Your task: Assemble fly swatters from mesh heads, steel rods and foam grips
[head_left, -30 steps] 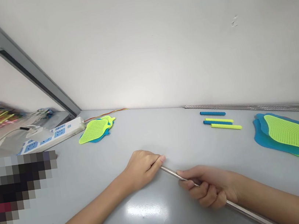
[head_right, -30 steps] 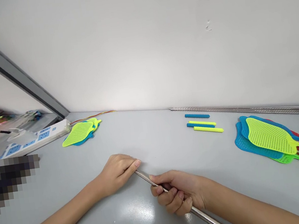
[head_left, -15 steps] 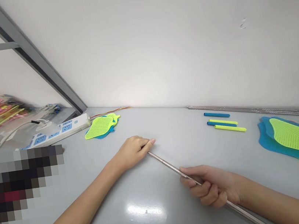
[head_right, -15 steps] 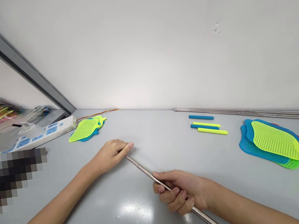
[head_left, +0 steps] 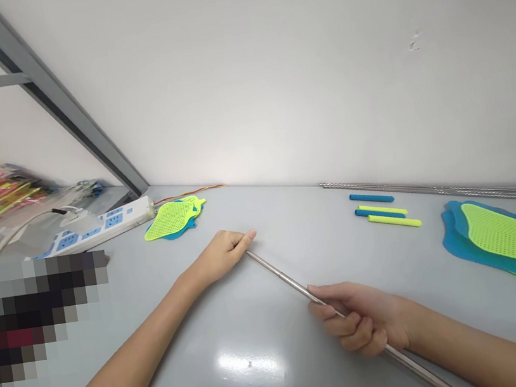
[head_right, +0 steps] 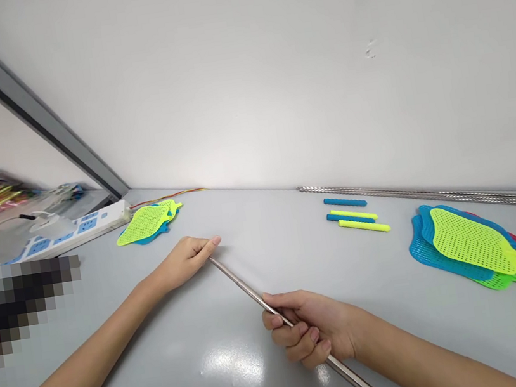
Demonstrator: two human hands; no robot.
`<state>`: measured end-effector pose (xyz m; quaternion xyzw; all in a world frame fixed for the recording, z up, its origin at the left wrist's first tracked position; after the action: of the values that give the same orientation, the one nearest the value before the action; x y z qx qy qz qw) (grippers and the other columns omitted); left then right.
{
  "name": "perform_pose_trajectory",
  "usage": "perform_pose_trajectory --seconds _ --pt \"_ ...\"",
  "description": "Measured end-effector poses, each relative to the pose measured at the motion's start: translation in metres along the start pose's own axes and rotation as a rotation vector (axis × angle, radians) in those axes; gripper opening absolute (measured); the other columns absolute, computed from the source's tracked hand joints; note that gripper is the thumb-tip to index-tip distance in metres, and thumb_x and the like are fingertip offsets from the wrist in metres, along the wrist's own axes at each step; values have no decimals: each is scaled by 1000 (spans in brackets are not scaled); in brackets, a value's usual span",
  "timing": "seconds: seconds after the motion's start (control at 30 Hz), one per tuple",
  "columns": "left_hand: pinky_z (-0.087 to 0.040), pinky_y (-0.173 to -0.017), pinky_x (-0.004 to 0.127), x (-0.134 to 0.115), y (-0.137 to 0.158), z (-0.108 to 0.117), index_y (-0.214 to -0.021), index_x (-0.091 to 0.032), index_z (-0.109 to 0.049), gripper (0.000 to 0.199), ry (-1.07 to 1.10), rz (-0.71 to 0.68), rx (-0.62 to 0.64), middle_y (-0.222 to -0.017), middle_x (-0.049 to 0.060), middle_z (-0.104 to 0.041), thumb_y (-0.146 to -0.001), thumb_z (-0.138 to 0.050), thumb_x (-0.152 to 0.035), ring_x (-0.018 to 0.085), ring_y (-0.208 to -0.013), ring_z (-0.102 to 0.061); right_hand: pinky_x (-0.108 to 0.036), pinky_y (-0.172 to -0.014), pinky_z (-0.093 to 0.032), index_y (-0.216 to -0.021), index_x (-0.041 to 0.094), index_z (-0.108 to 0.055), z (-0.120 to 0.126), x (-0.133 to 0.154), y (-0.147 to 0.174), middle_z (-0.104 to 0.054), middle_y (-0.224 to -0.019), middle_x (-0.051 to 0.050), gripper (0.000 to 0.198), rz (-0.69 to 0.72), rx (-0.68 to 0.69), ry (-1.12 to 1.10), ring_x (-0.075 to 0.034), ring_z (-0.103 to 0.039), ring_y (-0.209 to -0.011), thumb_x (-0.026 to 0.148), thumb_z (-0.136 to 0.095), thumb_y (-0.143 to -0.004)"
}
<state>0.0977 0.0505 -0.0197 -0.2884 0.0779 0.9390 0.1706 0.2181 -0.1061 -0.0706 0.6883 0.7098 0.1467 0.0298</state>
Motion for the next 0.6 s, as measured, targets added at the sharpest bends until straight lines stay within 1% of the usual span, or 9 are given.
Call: perform_pose_trajectory --seconds 0.07,0.13,0.37,0.47,0.6 --pt "-15 -43 24 -1 0 0 -55 -18 -16 43 18 -6 -2 -54 -4 -13 -84 -28 -47 8 -46 -15 -10 -22 -16 -68 16 -47 0 0 0 -27 -44 7 38 -2 -3 5 -4 -14 -32 43 -27 -87" --pt "-15 -43 24 -3 0 1 -55 -18 -17 42 45 -12 2 -55 -4 -14 -84 -28 -46 8 -47 -15 -10 -22 -17 -67 16 -47 0 2 1 -27 -43 7 38 5 -7 6 -4 -14 -32 42 -26 -87" --pt "-21 -45 22 -10 1 3 -58 -18 -23 37 212 -73 52 -58 -4 -19 -85 -31 -42 8 -51 -21 -10 -22 -19 -67 17 -47 3 7 2 -28 -43 7 37 33 -18 31 -5 -13 -32 41 -29 -87" --pt "-21 -46 21 -10 2 -2 -59 -18 -24 36 254 -95 126 -59 -4 -19 -85 -31 -42 8 -51 -21 -11 -21 -20 -67 17 -47 2 8 1 -29 -42 7 37 35 2 32 -5 -12 -32 41 -27 -87" --pt "-20 -47 21 -14 6 -15 -59 -18 -26 38 247 -137 295 -58 -5 -20 -86 -28 -44 9 -51 -21 -11 -21 -20 -67 17 -47 -3 5 2 -29 -42 7 40 1 62 28 -5 -11 -31 41 -23 -88"
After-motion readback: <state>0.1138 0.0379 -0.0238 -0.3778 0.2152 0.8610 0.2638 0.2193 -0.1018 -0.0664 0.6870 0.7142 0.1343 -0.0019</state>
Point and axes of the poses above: each hand's wrist, its own y-axis away from the middle knuckle, its own z-axis out of the back of the hand, x = y × z, the point moved 10 cm from there along -y, towards the middle knuckle
